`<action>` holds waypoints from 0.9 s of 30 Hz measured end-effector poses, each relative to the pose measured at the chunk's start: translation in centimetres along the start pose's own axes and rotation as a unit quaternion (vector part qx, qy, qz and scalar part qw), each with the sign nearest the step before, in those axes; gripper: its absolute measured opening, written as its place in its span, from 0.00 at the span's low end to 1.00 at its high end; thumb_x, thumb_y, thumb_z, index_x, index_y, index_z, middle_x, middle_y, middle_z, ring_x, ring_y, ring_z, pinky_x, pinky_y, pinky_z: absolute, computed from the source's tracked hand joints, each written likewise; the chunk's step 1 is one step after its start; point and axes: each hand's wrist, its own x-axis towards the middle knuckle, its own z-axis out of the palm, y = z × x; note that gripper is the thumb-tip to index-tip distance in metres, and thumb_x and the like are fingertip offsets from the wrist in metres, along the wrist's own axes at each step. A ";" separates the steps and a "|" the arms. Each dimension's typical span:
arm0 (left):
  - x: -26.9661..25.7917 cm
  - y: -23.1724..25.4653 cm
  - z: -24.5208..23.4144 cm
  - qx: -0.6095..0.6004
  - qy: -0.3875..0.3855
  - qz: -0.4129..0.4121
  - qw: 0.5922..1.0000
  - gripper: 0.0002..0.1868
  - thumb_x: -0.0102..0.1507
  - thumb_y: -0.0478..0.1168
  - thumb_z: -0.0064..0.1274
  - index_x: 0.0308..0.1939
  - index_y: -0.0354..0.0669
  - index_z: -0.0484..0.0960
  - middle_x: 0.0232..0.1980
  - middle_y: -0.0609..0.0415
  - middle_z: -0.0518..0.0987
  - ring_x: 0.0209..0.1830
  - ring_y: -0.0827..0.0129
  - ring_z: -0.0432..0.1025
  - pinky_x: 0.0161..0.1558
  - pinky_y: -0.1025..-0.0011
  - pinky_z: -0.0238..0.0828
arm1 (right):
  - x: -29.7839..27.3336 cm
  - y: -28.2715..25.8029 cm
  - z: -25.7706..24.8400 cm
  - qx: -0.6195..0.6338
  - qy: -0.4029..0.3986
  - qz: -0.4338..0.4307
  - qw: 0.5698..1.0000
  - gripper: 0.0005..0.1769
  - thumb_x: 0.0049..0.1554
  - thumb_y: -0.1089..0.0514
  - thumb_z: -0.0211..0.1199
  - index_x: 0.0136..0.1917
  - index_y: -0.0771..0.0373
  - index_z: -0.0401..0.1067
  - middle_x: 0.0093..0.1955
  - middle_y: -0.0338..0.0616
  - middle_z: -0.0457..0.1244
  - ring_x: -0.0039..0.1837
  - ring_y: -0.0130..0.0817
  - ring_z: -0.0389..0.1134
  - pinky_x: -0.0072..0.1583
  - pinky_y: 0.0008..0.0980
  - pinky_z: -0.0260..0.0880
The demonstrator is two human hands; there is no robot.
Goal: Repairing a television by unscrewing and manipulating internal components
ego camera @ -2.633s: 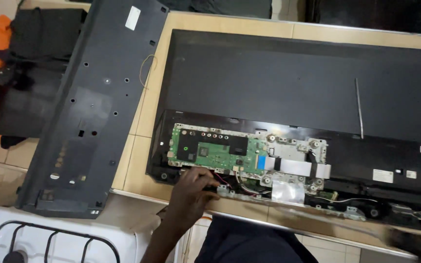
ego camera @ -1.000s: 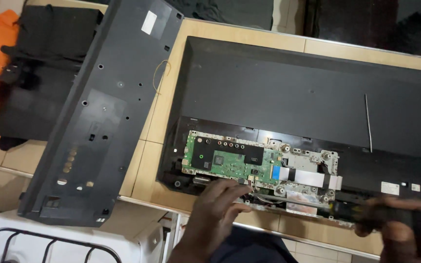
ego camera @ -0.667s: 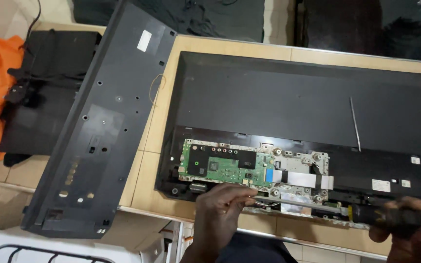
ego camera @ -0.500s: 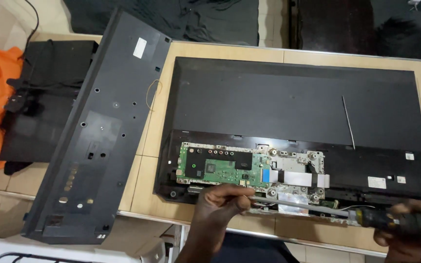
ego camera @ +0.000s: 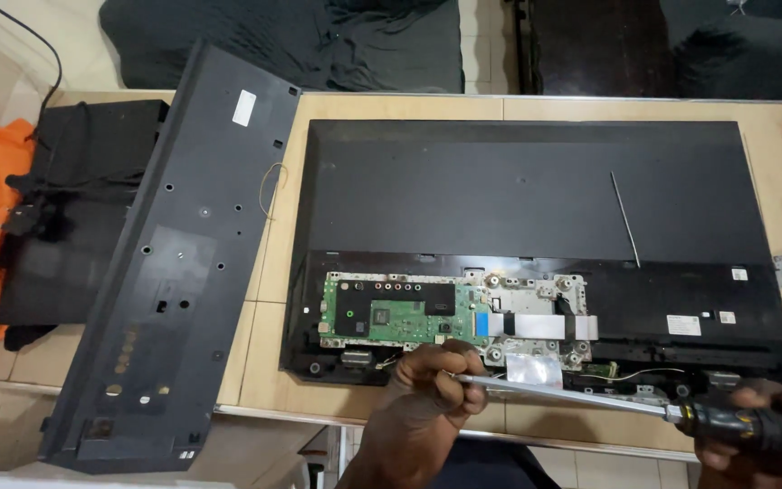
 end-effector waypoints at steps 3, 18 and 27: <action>-0.3 -0.5 0.4 -0.022 0.025 -0.014 0.999 0.08 0.58 0.27 0.64 0.39 0.42 0.87 0.49 0.44 0.80 0.41 0.60 0.72 0.42 0.69 0.70 | -0.6 0.5 1.6 -0.031 0.049 -0.037 0.998 0.24 0.73 0.54 0.68 0.77 0.65 0.69 0.68 0.64 0.62 0.63 0.49 0.65 0.46 0.42 0.79; -0.8 -0.5 2.0 -0.073 -0.026 -0.019 0.997 0.11 0.59 0.24 0.62 0.40 0.43 0.86 0.50 0.47 0.78 0.45 0.66 0.72 0.46 0.73 0.72 | -2.4 0.9 5.1 -0.108 0.186 -0.036 0.976 0.19 0.76 0.49 0.59 0.74 0.59 0.70 0.70 0.56 0.63 0.70 0.42 0.65 0.46 0.39 0.78; -0.7 -2.3 0.8 -0.158 0.030 -0.053 0.986 0.10 0.61 0.28 0.60 0.42 0.46 0.83 0.50 0.49 0.78 0.44 0.67 0.72 0.49 0.71 0.71 | -2.8 0.7 7.3 -0.054 0.215 0.035 0.975 0.17 0.75 0.47 0.61 0.73 0.51 0.71 0.68 0.51 0.60 0.43 0.52 0.68 0.43 0.31 0.75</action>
